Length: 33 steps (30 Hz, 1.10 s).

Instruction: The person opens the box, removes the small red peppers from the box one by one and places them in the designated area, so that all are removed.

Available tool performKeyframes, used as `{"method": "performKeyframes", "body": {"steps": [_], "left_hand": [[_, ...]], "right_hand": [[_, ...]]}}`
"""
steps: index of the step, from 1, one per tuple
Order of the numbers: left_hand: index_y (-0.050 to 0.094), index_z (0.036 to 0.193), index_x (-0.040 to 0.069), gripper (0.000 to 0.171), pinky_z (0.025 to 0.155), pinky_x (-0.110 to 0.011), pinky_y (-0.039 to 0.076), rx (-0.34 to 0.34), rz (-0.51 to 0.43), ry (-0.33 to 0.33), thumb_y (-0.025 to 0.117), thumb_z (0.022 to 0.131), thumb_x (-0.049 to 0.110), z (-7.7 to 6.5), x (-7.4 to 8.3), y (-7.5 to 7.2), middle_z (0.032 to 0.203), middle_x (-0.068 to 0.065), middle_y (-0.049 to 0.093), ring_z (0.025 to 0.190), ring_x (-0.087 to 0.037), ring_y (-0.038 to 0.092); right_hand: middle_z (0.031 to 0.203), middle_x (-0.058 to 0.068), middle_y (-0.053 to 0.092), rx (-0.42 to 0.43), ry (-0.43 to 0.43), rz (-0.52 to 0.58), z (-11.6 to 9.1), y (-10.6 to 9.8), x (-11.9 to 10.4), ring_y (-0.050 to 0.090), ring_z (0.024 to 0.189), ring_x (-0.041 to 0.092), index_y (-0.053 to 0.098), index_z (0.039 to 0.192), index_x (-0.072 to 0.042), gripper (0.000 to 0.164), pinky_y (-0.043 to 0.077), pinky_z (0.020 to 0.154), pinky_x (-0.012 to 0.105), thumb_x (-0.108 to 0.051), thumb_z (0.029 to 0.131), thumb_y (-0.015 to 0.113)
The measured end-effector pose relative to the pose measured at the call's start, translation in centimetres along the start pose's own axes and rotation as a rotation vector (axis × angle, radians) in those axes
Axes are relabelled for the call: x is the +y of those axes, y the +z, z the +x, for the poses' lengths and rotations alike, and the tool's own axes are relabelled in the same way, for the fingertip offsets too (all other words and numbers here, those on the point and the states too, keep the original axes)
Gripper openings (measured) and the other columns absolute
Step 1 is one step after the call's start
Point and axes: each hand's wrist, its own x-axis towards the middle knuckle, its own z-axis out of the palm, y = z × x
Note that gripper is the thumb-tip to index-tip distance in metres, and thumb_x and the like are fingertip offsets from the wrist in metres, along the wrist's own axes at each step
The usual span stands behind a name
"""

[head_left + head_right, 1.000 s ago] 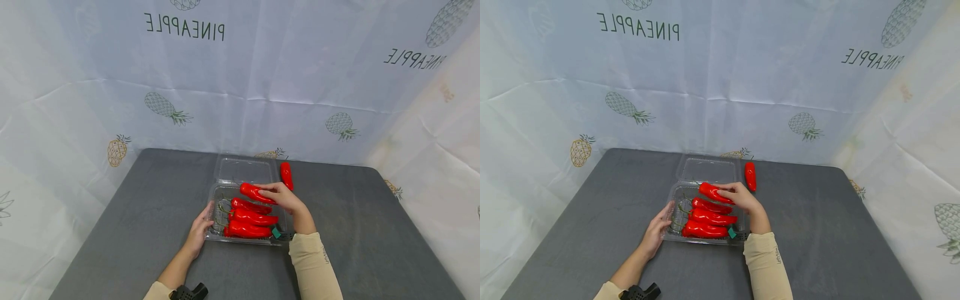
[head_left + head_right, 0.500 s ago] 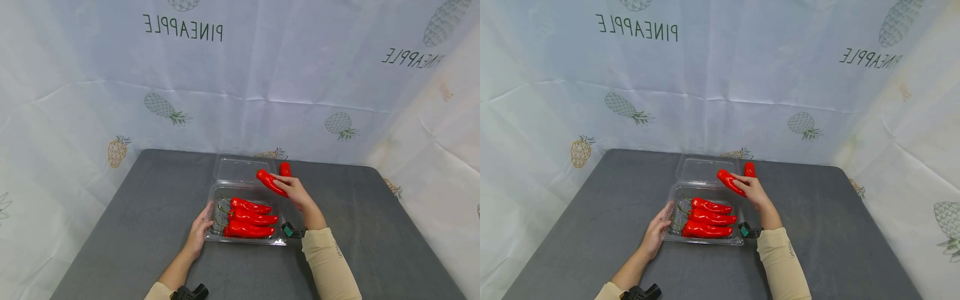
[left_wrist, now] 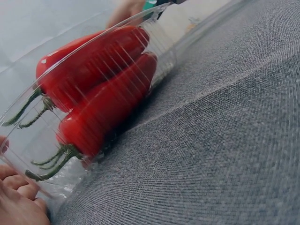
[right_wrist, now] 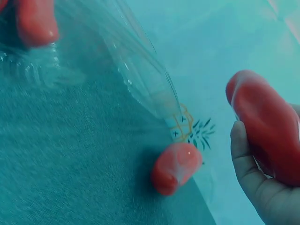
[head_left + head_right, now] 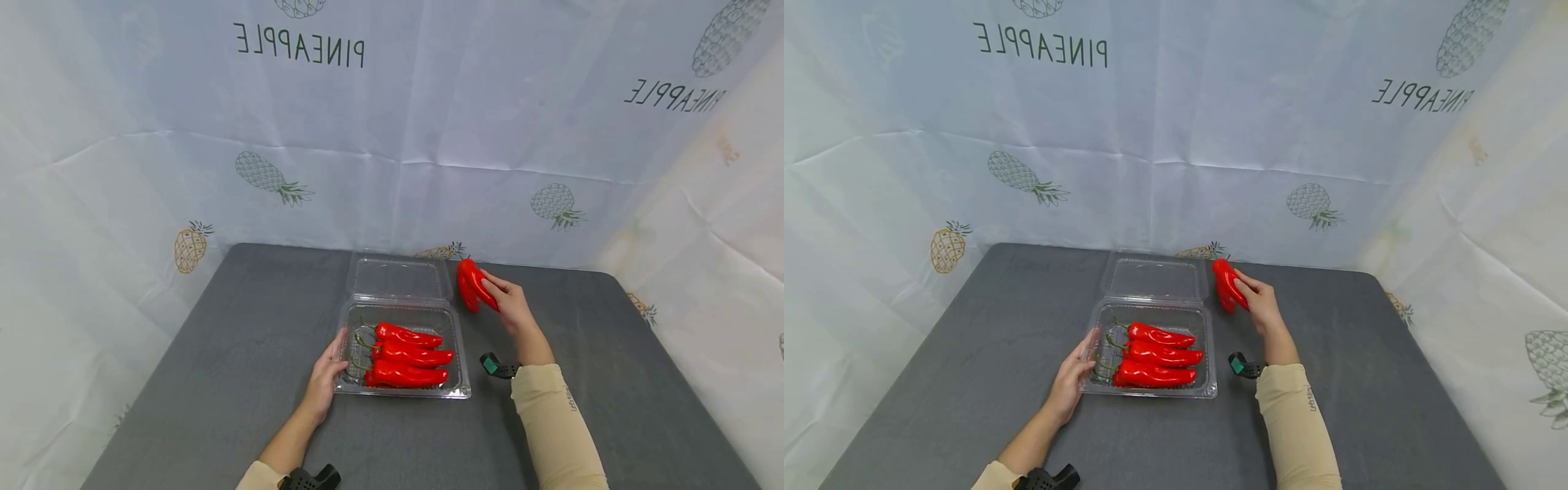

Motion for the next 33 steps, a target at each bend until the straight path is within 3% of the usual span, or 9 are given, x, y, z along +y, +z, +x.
{"method": "performKeyframes", "body": {"steps": [5, 9, 15, 33], "left_hand": [[0.015, 0.146, -0.006, 0.061, 0.097, -0.001, 0.022, -0.021, -0.009, -0.001, 0.032, 0.088, -0.002, 0.0, 0.0, -0.1, 0.155, -0.02, 0.007, 0.142, -0.034, 0.001], [0.014, 0.146, -0.006, 0.061, 0.097, -0.001, 0.022, -0.023, -0.002, -0.004, 0.032, 0.088, -0.001, 0.0, 0.0, -0.2, 0.155, -0.02, 0.008, 0.142, -0.034, 0.001], [0.014, 0.146, -0.006, 0.062, 0.097, -0.001, 0.022, -0.031, -0.006, -0.004, 0.033, 0.088, 0.0, 0.0, -0.1, -0.3, 0.155, -0.02, 0.008, 0.142, -0.034, 0.001], [0.014, 0.147, -0.005, 0.062, 0.096, -0.001, 0.021, -0.03, -0.004, -0.027, 0.033, 0.088, 0.001, 0.1, -0.1, -0.2, 0.156, -0.019, 0.007, 0.143, -0.033, 0.0]], "right_hand": [[0.153, 0.011, 0.024, 0.034, 0.052, 0.055, 0.7, -0.9, -0.2, 0.037, 0.115, 0.018, 0.036, 0.143, -0.015, 0.05, 0.032, 0.109, 0.046, -0.027, 0.096, 0.046], [0.153, 0.011, 0.023, 0.072, 0.064, 0.053, 1.4, -1.5, -0.2, 0.037, 0.116, 0.017, 0.035, 0.143, -0.014, 0.05, 0.033, 0.109, 0.043, -0.027, 0.096, 0.047], [0.155, 0.011, 0.02, 0.129, 0.048, -0.013, 2.3, -2.1, 0.3, 0.029, 0.133, 0.027, 0.031, 0.145, -0.014, 0.053, 0.033, 0.109, 0.039, -0.028, 0.096, 0.046], [0.152, 0.019, 0.024, 0.206, 0.054, -0.129, 4.2, -2.7, 2.5, 0.029, 0.135, 0.033, 0.029, 0.145, -0.009, 0.049, 0.029, 0.11, 0.044, -0.017, 0.098, 0.042]]}}
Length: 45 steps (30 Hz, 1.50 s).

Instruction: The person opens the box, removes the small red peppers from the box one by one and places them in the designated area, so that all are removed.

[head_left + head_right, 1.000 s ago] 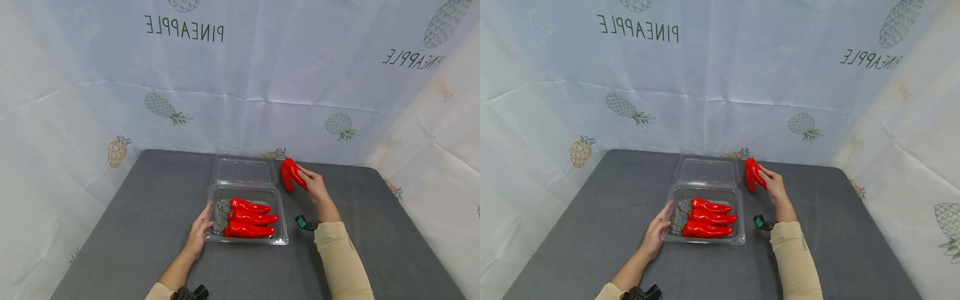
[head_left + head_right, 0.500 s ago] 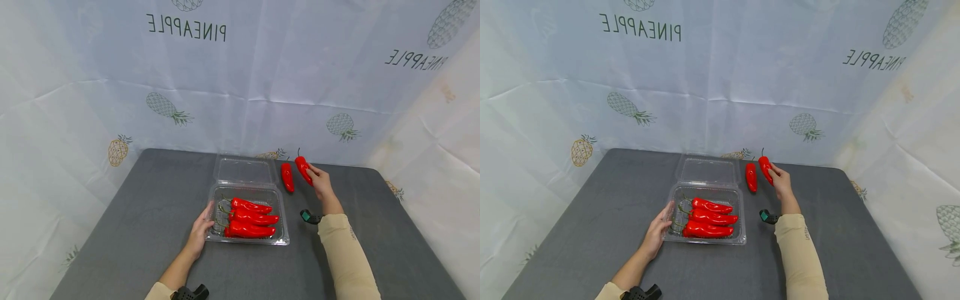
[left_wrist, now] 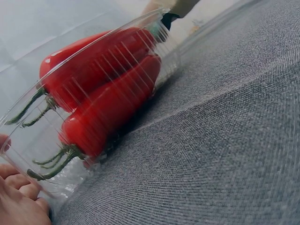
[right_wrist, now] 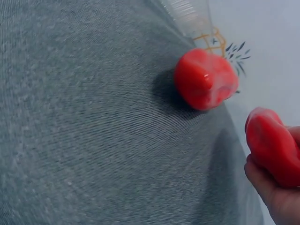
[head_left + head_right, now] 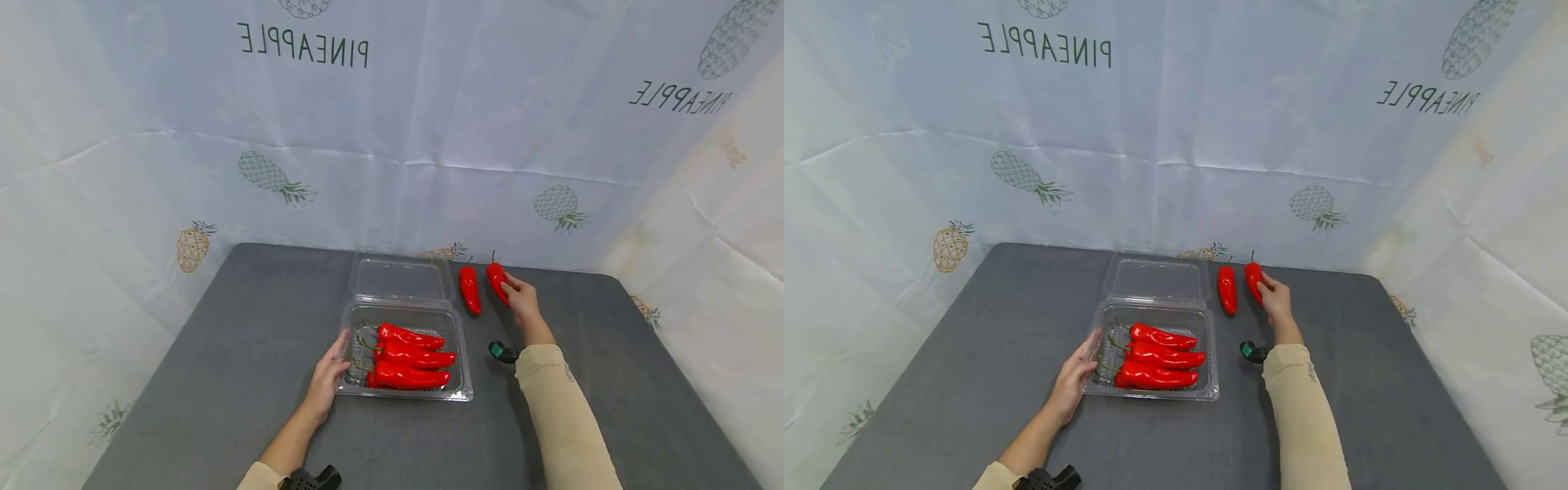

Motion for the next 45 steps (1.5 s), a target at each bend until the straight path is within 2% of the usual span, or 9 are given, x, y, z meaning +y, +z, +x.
{"method": "performKeyframes", "body": {"steps": [10, 18, 23, 31, 37, 41, 45], "left_hand": [[0.016, 0.147, -0.004, 0.062, 0.096, -0.001, 0.022, 0.016, 0.002, 0.001, 0.034, 0.088, 0.001, 0.0, -0.1, -0.1, 0.156, -0.018, 0.009, 0.143, -0.033, 0.002], [0.016, 0.147, -0.005, 0.062, 0.097, -0.001, 0.022, 0.012, -0.006, 0.004, 0.034, 0.087, 0.0, 0.1, -0.1, -0.1, 0.156, -0.019, 0.009, 0.142, -0.032, 0.002], [0.016, 0.146, -0.005, 0.062, 0.097, -0.001, 0.022, 0.014, 0.001, 0.004, 0.033, 0.087, 0.0, 0.0, 0.0, -0.1, 0.156, -0.019, 0.009, 0.143, -0.032, 0.002], [0.017, 0.146, -0.004, 0.061, 0.097, 0.0, 0.021, 0.023, 0.018, 0.001, 0.033, 0.088, 0.001, 0.0, -0.1, -0.1, 0.156, -0.018, 0.011, 0.143, -0.032, 0.004], [0.017, 0.146, -0.004, 0.062, 0.096, 0.0, 0.021, 0.019, 0.02, 0.001, 0.033, 0.087, 0.001, 0.1, -0.1, 0.0, 0.156, -0.018, 0.01, 0.143, -0.032, 0.003], [0.017, 0.146, -0.005, 0.062, 0.097, 0.0, 0.021, 0.021, 0.026, 0.004, 0.033, 0.087, 0.0, 0.1, -0.1, 0.0, 0.156, -0.019, 0.011, 0.143, -0.032, 0.004], [0.017, 0.146, -0.005, 0.062, 0.097, 0.0, 0.02, 0.02, 0.027, 0.001, 0.033, 0.087, 0.0, 0.1, -0.1, 0.0, 0.156, -0.018, 0.011, 0.143, -0.032, 0.004]], "right_hand": [[0.152, 0.021, 0.022, -0.005, -0.028, -0.079, 0.8, 0.5, 1.0, 0.024, 0.139, 0.033, 0.029, 0.144, -0.006, 0.049, 0.028, 0.111, 0.043, -0.014, 0.098, 0.041], [0.149, 0.023, 0.028, 0.018, -0.068, -0.297, 1.2, 0.6, 1.9, 0.027, 0.138, 0.037, 0.031, 0.143, -0.003, 0.049, 0.026, 0.111, 0.046, -0.014, 0.097, 0.042], [0.148, 0.024, 0.029, 0.01, -0.051, -0.343, 1.4, 0.6, 2.2, 0.03, 0.135, 0.037, 0.029, 0.143, -0.001, 0.048, 0.026, 0.11, 0.048, -0.017, 0.098, 0.038], [0.148, 0.026, 0.028, 0.01, -0.056, -0.311, 1.2, 0.6, 2.2, 0.028, 0.137, 0.037, 0.029, 0.143, 0.002, 0.048, 0.024, 0.111, 0.047, -0.016, 0.099, 0.032], [0.15, 0.025, 0.023, 0.016, -0.034, -0.225, 0.9, 0.2, 1.9, 0.021, 0.14, 0.036, 0.026, 0.143, 0.006, 0.048, 0.02, 0.114, 0.044, -0.015, 0.099, 0.028], [0.152, 0.023, 0.021, 0.011, -0.012, -0.177, 0.6, -0.1, 1.6, 0.018, 0.142, 0.034, 0.023, 0.144, 0.005, 0.049, 0.019, 0.114, 0.043, -0.016, 0.1, 0.029], [0.152, 0.022, 0.021, 0.005, -0.006, -0.175, 0.5, -0.3, 1.5, 0.018, 0.142, 0.034, 0.021, 0.145, 0.003, 0.05, 0.02, 0.114, 0.043, -0.017, 0.1, 0.029]]}}
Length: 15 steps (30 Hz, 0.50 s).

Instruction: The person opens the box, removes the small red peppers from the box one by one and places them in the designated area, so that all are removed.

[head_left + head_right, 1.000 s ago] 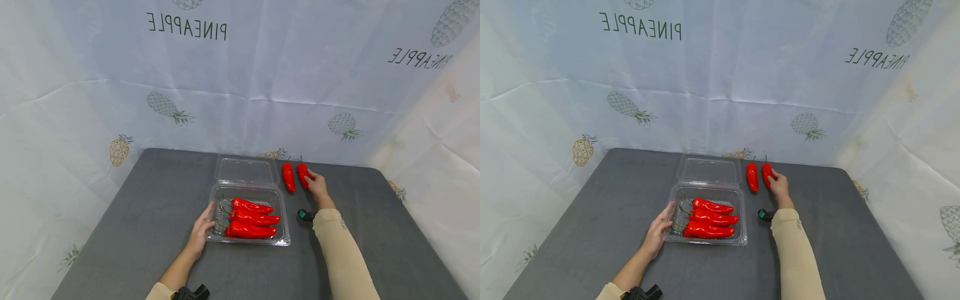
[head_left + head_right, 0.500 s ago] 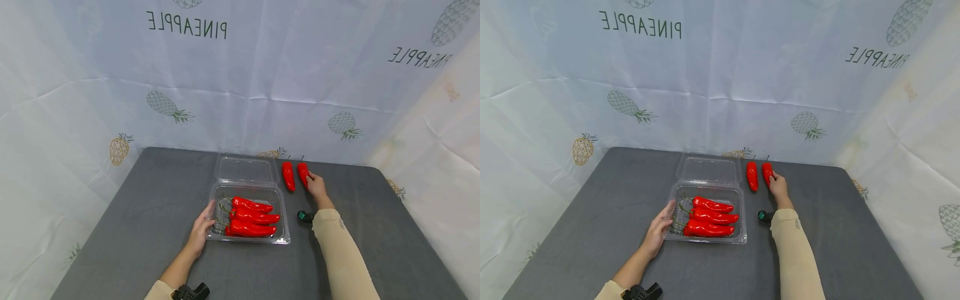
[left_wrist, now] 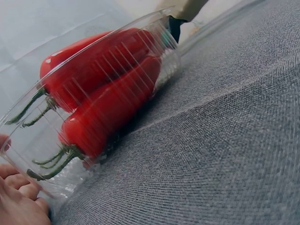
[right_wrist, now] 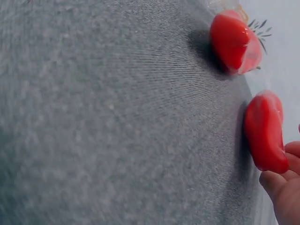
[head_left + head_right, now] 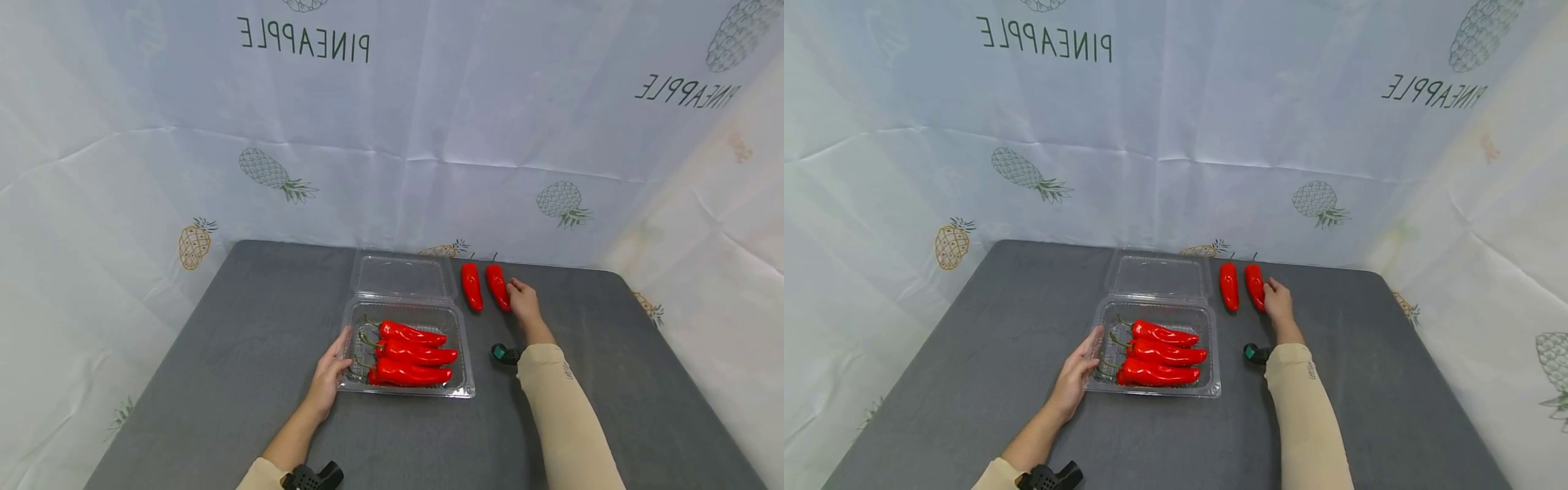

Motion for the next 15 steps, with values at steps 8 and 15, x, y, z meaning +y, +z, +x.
{"method": "performKeyframes", "body": {"steps": [8, 15], "left_hand": [[0.018, 0.147, -0.003, 0.061, 0.097, 0.0, 0.02, 0.0, 0.013, 0.004, 0.033, 0.087, 0.001, 0.1, 0.0, -0.1, 0.156, -0.017, 0.011, 0.144, -0.031, 0.004], [0.016, 0.147, -0.003, 0.062, 0.096, 0.0, 0.021, -0.01, 0.0, -0.002, 0.032, 0.087, 0.0, -0.1, 0.0, -0.1, 0.156, -0.017, 0.01, 0.144, -0.031, 0.002]], "right_hand": [[0.153, 0.022, 0.021, -0.007, 0.006, 0.005, -0.6, -0.3, -0.6, 0.02, 0.142, 0.033, 0.018, 0.147, 0.001, 0.052, 0.021, 0.114, 0.044, -0.02, 0.101, 0.029], [0.152, 0.021, 0.023, 0.021, -0.031, 0.01, -1.3, -0.7, -1.6, 0.023, 0.14, 0.034, 0.019, 0.147, 0.0, 0.052, 0.023, 0.113, 0.044, -0.021, 0.1, 0.03]]}}
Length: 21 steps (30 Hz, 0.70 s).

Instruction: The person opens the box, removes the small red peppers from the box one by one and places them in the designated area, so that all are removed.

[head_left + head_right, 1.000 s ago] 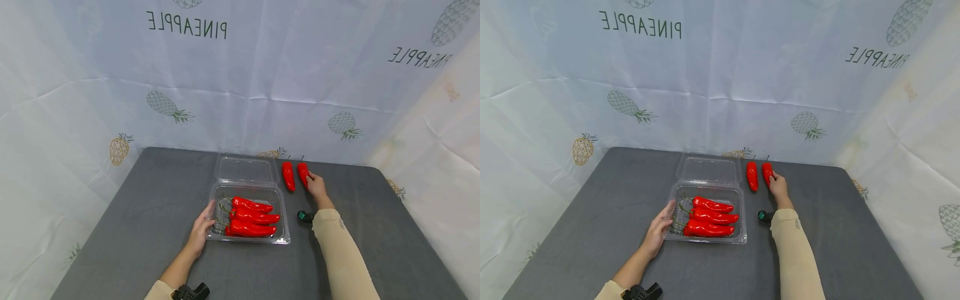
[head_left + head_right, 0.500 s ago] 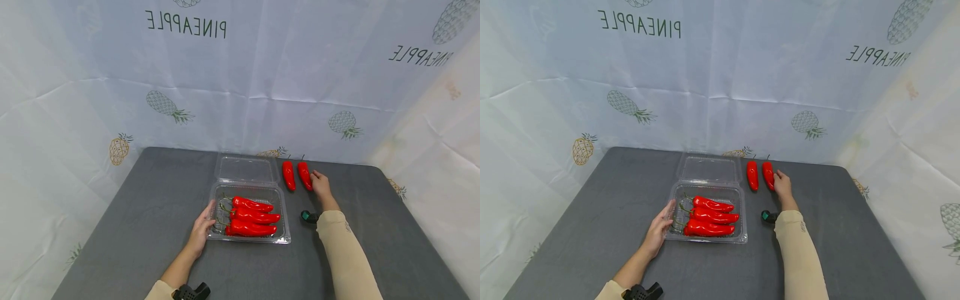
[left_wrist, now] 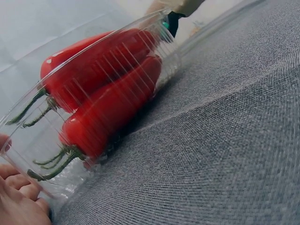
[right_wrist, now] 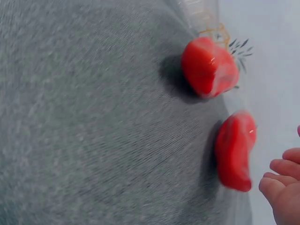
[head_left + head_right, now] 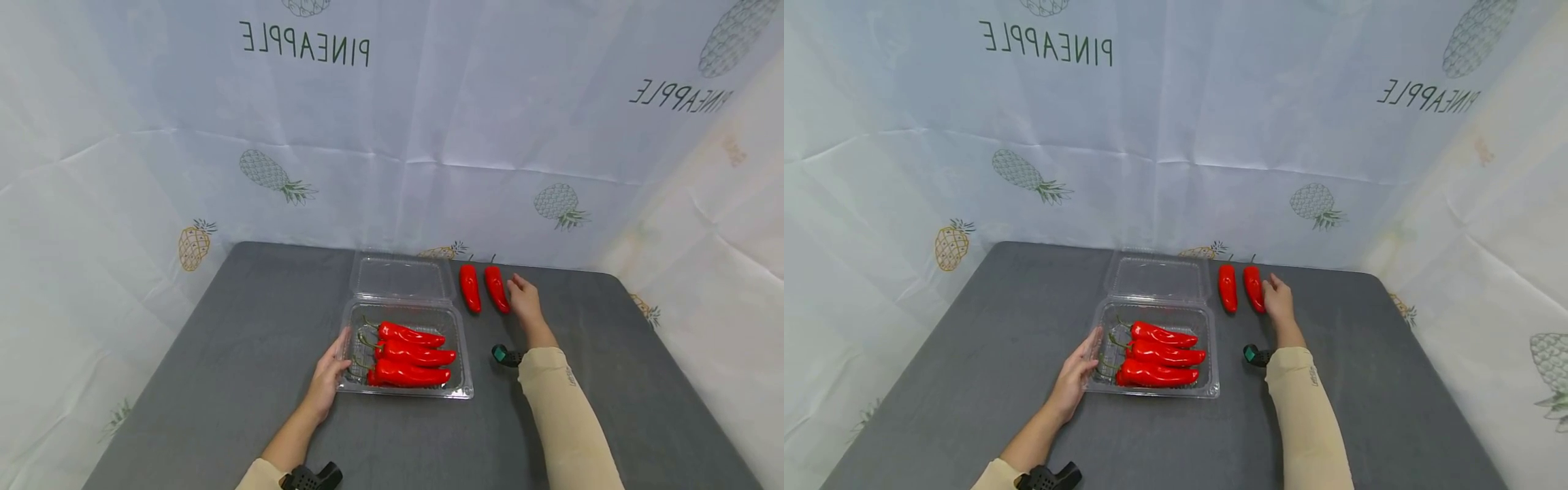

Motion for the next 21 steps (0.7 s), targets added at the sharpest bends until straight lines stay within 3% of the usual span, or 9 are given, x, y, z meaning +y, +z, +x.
{"method": "performKeyframes", "body": {"steps": [21], "left_hand": [[0.017, 0.146, -0.004, 0.062, 0.096, 0.001, 0.02, 0.005, 0.006, 0.0, 0.033, 0.087, 0.001, 0.0, 0.0, 0.0, 0.156, -0.018, 0.01, 0.144, -0.031, 0.002]], "right_hand": [[0.153, 0.018, 0.022, -0.068, -0.058, -0.041, -1.6, 0.8, -2.4, 0.022, 0.141, 0.033, 0.021, 0.148, -0.006, 0.052, 0.021, 0.114, 0.047, -0.023, 0.1, 0.033]]}}
